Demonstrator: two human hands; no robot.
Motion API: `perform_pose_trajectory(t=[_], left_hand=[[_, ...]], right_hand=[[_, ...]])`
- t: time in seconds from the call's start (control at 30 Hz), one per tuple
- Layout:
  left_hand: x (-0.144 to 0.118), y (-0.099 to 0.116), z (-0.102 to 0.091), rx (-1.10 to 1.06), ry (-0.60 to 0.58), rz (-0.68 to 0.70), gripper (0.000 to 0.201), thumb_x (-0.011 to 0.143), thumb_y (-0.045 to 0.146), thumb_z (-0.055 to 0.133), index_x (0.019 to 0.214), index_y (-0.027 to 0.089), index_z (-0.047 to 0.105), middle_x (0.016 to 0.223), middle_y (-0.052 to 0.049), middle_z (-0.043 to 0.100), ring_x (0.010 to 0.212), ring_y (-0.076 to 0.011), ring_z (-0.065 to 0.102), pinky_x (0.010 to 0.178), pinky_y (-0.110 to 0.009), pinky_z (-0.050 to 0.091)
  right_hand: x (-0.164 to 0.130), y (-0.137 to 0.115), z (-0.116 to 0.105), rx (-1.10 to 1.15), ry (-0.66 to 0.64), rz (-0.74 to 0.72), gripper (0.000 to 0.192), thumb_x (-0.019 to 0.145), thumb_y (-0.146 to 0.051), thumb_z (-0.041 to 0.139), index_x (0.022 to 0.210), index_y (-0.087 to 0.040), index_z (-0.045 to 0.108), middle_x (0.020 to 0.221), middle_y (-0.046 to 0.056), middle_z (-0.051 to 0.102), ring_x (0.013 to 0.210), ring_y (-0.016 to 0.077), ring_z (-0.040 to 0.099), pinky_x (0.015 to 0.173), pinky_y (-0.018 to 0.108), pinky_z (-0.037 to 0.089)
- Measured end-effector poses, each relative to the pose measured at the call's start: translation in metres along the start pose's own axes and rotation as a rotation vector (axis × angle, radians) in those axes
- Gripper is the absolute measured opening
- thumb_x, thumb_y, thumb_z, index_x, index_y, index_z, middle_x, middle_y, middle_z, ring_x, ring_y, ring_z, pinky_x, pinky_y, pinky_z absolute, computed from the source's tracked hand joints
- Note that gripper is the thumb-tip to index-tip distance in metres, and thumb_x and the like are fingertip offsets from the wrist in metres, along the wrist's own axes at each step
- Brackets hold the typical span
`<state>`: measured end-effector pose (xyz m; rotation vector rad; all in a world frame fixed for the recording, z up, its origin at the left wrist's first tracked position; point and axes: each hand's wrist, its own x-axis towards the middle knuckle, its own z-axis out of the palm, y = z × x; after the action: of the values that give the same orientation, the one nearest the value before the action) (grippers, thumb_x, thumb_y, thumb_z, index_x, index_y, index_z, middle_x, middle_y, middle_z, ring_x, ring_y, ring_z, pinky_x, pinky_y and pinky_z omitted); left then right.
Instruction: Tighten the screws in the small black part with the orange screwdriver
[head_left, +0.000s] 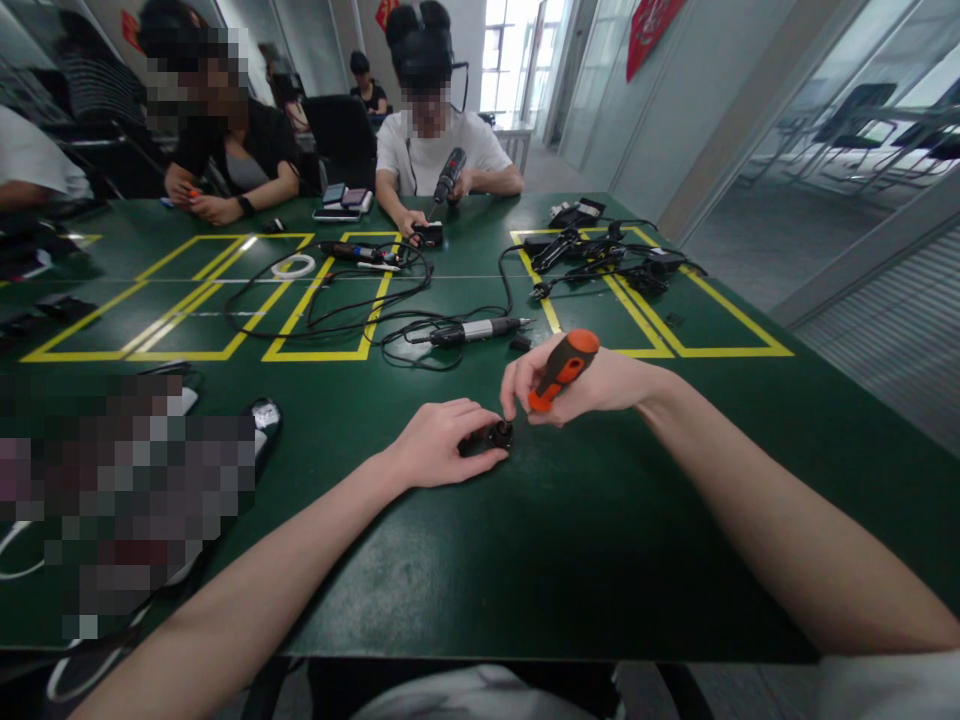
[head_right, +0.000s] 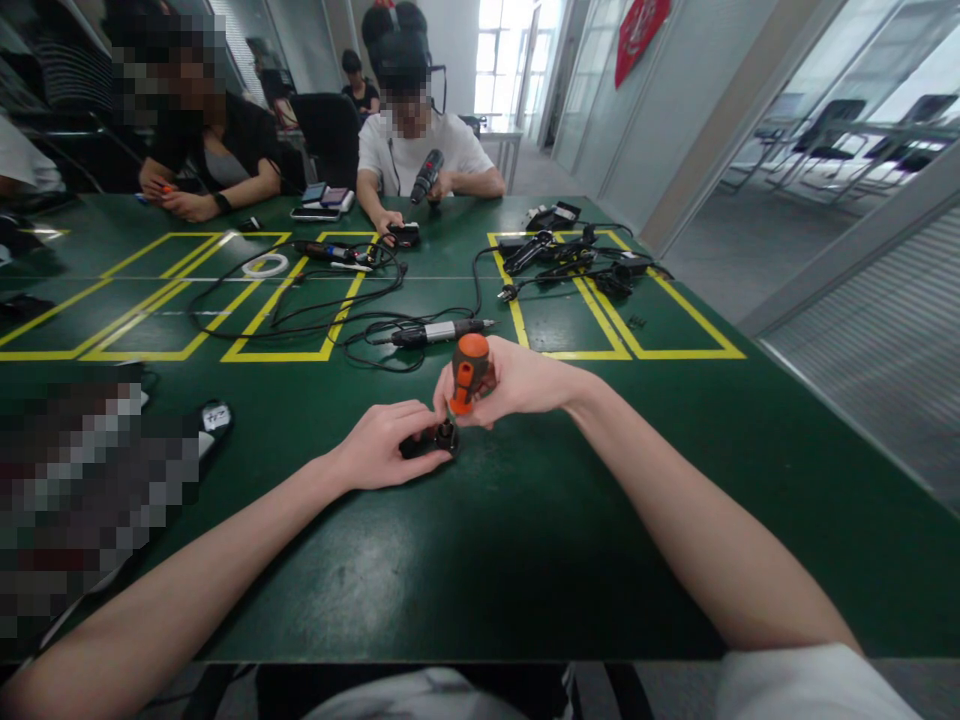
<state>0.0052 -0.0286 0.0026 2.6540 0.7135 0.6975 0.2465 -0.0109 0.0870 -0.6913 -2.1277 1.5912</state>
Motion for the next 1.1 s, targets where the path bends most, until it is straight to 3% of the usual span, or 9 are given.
perform_pose_trajectory(t=[0.1, 0.3, 0.5, 0.6, 1.1], left_hand=[[0.000, 0.000, 0.000, 0.012, -0.004, -0.003, 0.031, 0.096, 0.045, 0.064, 0.109, 0.017, 0.071, 0.085, -0.004, 0.070, 0.074, -0.0158, 0.065, 0.067, -0.026, 0.048], [0.000, 0.000, 0.000, 0.013, -0.011, -0.015, 0.032, 0.095, 0.045, 0.064, 0.111, 0.018, 0.071, 0.087, -0.004, 0.071, 0.075, -0.0153, 0.065, 0.068, -0.025, 0.049], [0.000, 0.000, 0.000, 0.020, -0.015, -0.005, 0.032, 0.096, 0.045, 0.062, 0.111, 0.017, 0.071, 0.088, -0.004, 0.072, 0.076, -0.0154, 0.066, 0.067, -0.025, 0.048], [0.000, 0.001, -0.001, 0.015, -0.005, 0.005, 0.031, 0.096, 0.044, 0.063, 0.110, 0.017, 0.071, 0.087, -0.004, 0.072, 0.074, -0.0151, 0.065, 0.066, -0.025, 0.047], [0.000, 0.001, -0.001, 0.014, 0.014, 0.022, 0.030, 0.096, 0.043, 0.064, 0.107, 0.016, 0.071, 0.086, -0.004, 0.071, 0.072, -0.0145, 0.064, 0.064, -0.025, 0.046]], right_hand=[[0.001, 0.001, -0.002, -0.083, 0.011, -0.063, 0.013, 0.072, -0.013, 0.079, 0.079, -0.017, 0.069, 0.085, 0.001, 0.070, 0.076, 0.0129, 0.062, 0.071, 0.025, 0.053], [0.001, -0.001, 0.000, -0.092, 0.040, -0.027, 0.009, 0.071, -0.016, 0.076, 0.077, -0.015, 0.070, 0.079, 0.001, 0.068, 0.071, 0.0124, 0.061, 0.068, 0.024, 0.051], [-0.001, -0.003, 0.003, -0.050, 0.117, 0.053, 0.024, 0.065, -0.014, 0.075, 0.088, -0.016, 0.069, 0.080, 0.000, 0.071, 0.069, 0.0126, 0.063, 0.066, 0.024, 0.051], [-0.001, -0.005, 0.004, -0.062, 0.113, 0.044, 0.020, 0.064, -0.015, 0.073, 0.083, -0.016, 0.068, 0.079, 0.000, 0.070, 0.069, 0.0130, 0.062, 0.066, 0.025, 0.051], [-0.014, -0.041, 0.010, -0.463, 0.156, 0.134, 0.005, 0.075, -0.021, 0.066, 0.078, -0.017, 0.068, 0.078, 0.002, 0.070, 0.071, 0.0167, 0.062, 0.068, 0.029, 0.049]])
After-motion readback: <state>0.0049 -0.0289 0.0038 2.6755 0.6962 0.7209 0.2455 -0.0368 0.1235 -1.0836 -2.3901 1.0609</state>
